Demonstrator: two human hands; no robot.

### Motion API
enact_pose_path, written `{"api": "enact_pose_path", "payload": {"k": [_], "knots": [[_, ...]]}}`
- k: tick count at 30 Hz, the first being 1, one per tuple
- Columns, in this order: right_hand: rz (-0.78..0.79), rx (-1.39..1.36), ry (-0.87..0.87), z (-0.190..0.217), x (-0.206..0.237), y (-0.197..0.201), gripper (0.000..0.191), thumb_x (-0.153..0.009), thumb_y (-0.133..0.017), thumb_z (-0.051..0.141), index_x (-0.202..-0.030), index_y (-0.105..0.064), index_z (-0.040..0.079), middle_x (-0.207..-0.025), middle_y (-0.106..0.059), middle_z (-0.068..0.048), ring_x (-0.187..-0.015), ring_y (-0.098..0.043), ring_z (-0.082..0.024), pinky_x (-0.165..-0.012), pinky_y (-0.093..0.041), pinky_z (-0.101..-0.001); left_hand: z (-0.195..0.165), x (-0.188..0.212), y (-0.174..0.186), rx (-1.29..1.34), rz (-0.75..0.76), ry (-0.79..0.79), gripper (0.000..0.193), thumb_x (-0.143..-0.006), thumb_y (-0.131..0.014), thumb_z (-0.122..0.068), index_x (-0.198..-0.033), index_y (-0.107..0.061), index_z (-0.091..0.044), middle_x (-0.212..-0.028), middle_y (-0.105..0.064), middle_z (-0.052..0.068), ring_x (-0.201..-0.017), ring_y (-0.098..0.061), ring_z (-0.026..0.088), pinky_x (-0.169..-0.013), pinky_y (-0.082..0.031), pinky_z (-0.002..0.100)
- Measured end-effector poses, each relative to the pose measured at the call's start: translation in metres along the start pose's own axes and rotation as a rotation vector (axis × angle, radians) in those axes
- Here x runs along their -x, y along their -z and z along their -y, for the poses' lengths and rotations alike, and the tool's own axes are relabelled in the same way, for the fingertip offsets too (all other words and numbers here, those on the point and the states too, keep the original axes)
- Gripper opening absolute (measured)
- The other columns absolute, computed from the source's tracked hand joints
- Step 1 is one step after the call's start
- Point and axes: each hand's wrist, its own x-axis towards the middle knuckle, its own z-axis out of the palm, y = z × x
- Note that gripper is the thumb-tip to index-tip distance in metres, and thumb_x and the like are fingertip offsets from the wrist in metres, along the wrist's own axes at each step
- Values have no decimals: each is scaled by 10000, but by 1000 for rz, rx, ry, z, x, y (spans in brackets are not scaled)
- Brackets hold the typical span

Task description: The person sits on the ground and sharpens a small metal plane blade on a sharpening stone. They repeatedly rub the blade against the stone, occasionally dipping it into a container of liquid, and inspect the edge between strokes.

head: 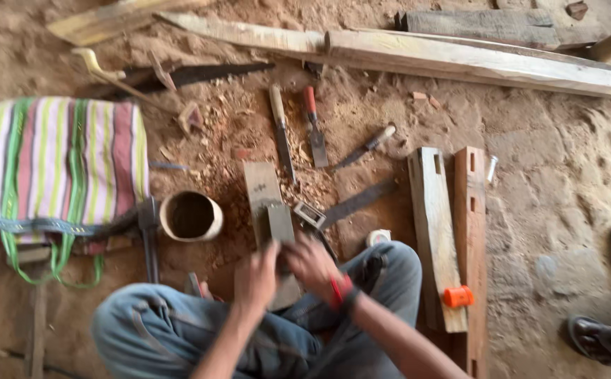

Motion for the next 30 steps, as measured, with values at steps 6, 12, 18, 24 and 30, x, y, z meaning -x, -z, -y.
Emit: {"api": "enact_pose_path", "payload": {"k": [6,12,18,24,30], "knots": [[-175,108,60,-17,-3,-23,327,-819,-640,173,-1108,-682,27,-1307,-642,-154,-1155,-597,-341,-936,-521,-480,14,-12,-15,-210,-259,-164,678,-675,-676,-32,-1335,-572,-143,-789,-726,184,-669,-713,390,-574,-578,532],[107,189,-8,-51,-41,-24,316,-892,-639,170,-1185,-700,67,-1297,-636,-107,-1203,-598,-312,-978,-522,-438,8,-74,-8,-111,157,212,454,-962,-594,15,-1396,-536,-101,-728,-710,148,-529,-675,241,-447,-572,399],[-83,62,35,1,25,-21,317,-812,-643,178,-1102,-718,75,-1259,-659,-105,-1141,-607,-319,-892,-541,-485,1,17,-6,-135,-158,-73,440,-835,-627,-132,-1273,-655,-155,-737,-735,192,-601,-721,372,-546,-580,517],[79,-41,28,-47,-49,1,196,-860,-653,139,-1036,-701,68,-1199,-682,-109,-1084,-618,-331,-865,-550,-436,6,-64,5,-92,-40,14,363,-901,-575,-52,-1244,-654,-142,-808,-739,186,-678,-723,402,-579,-569,526],[-70,14,102,0,-8,16,387,-812,-628,154,-1175,-670,29,-1212,-679,-142,-1072,-626,-337,-898,-542,-450,-3,-3,-1,-21,5,72,419,-891,-577,-52,-1296,-625,-147,-862,-752,205,-734,-736,396,-617,-589,524]]}}
